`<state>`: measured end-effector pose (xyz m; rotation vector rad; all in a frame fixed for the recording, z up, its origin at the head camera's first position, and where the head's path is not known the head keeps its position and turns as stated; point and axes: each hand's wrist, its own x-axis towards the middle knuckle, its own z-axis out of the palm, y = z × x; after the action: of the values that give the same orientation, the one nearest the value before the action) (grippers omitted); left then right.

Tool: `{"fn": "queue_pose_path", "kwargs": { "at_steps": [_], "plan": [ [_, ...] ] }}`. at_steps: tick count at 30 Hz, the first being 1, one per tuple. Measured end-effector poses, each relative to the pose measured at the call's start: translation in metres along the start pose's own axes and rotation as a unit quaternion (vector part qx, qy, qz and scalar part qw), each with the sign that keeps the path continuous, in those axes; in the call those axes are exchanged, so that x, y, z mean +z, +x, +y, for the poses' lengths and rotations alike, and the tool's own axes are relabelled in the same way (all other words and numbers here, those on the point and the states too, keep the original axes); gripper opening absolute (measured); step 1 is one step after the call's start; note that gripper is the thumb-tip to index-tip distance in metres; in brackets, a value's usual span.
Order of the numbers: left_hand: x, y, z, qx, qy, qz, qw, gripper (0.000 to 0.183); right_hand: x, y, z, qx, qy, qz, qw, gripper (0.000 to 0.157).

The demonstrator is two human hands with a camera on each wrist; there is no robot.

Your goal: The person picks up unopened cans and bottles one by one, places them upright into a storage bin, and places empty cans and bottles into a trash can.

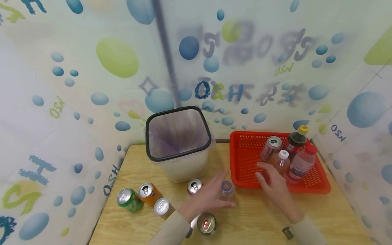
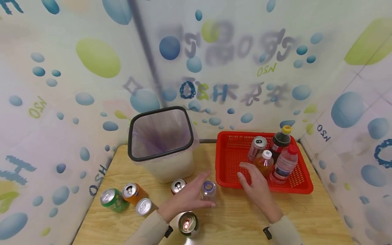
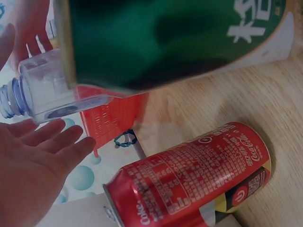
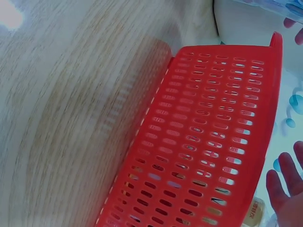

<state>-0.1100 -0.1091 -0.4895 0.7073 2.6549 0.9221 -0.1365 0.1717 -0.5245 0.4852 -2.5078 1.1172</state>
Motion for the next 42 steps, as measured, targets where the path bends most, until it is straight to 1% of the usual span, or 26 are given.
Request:
{"fn": "queue_pose_path", "kwargs": {
  "at_steps": [2, 5, 8, 9, 11, 14, 18, 21, 25, 28, 30, 32, 33, 34, 35, 36, 38, 40, 42],
  "plan": [
    [0.002, 0.002, -0.003, 0.010, 0.003, 0.004, 0.9999, 0.110, 0.002, 0.000, 0.001, 0.000, 0.004, -0.002, 1.000, 0.039],
    [0.007, 0.007, -0.008, 0.048, 0.004, 0.015, 0.9987, 0.100, 0.004, -0.002, 0.003, -0.003, 0.011, 0.007, 1.000, 0.036],
    [0.010, 0.011, -0.011, 0.078, -0.010, 0.023, 0.9966, 0.088, 0.005, -0.004, 0.005, -0.007, 0.021, 0.020, 1.000, 0.034],
    [0.010, 0.011, -0.010, 0.081, -0.012, 0.024, 0.9964, 0.084, 0.006, -0.005, 0.005, -0.010, 0.022, 0.023, 0.999, 0.033],
    [0.009, 0.011, -0.009, 0.075, -0.019, 0.024, 0.9967, 0.076, 0.007, -0.006, 0.005, -0.012, 0.022, 0.023, 0.999, 0.032],
    [0.008, 0.011, -0.007, 0.063, -0.010, 0.015, 0.9978, 0.065, 0.008, -0.007, 0.006, -0.012, 0.023, 0.019, 0.999, 0.032],
    [0.003, 0.008, -0.002, 0.059, 0.012, 0.006, 0.9982, 0.061, 0.009, -0.008, 0.008, -0.010, 0.023, 0.013, 1.000, 0.032],
    [-0.008, 0.004, 0.007, 0.064, 0.012, 0.017, 0.9977, 0.061, 0.010, -0.009, 0.010, -0.007, 0.023, 0.009, 1.000, 0.033],
    [-0.028, -0.005, 0.023, 0.083, 0.025, 0.049, 0.9951, 0.060, 0.010, -0.010, 0.012, -0.005, 0.025, 0.005, 1.000, 0.033],
    [-0.047, -0.015, 0.039, 0.093, 0.037, 0.067, 0.9927, 0.059, 0.010, -0.011, 0.013, -0.007, 0.024, 0.005, 1.000, 0.030],
    [-0.062, -0.022, 0.049, 0.098, 0.033, 0.078, 0.9916, 0.060, 0.010, -0.011, 0.013, -0.008, 0.024, 0.003, 1.000, 0.030],
    [-0.077, -0.028, 0.057, 0.110, 0.031, 0.097, 0.9887, 0.062, 0.010, -0.011, 0.013, -0.001, 0.022, -0.002, 1.000, 0.031],
    [-0.085, -0.030, 0.060, 0.120, 0.029, 0.112, 0.9860, 0.064, 0.010, -0.011, 0.013, 0.004, 0.021, -0.006, 1.000, 0.032],
    [-0.092, -0.032, 0.061, 0.138, 0.031, 0.131, 0.9813, 0.066, 0.010, -0.011, 0.013, 0.010, 0.021, -0.009, 1.000, 0.033],
    [-0.099, -0.033, 0.062, 0.158, 0.030, 0.151, 0.9753, 0.067, 0.009, -0.012, 0.013, 0.017, 0.021, -0.014, 1.000, 0.034],
    [-0.107, -0.034, 0.062, 0.183, 0.029, 0.176, 0.9668, 0.069, 0.009, -0.012, 0.012, 0.024, 0.019, -0.018, 0.999, 0.035],
    [-0.122, -0.035, 0.063, 0.232, 0.026, 0.225, 0.9460, 0.072, 0.009, -0.013, 0.012, 0.033, 0.019, -0.025, 0.999, 0.037],
    [-0.137, -0.035, 0.062, 0.275, 0.027, 0.275, 0.9207, 0.074, 0.009, -0.013, 0.012, 0.035, 0.019, -0.027, 0.999, 0.037],
    [-0.153, -0.036, 0.062, 0.298, 0.031, 0.317, 0.8998, 0.072, 0.009, -0.013, 0.011, 0.032, 0.019, -0.028, 0.999, 0.037]
  ]
}}
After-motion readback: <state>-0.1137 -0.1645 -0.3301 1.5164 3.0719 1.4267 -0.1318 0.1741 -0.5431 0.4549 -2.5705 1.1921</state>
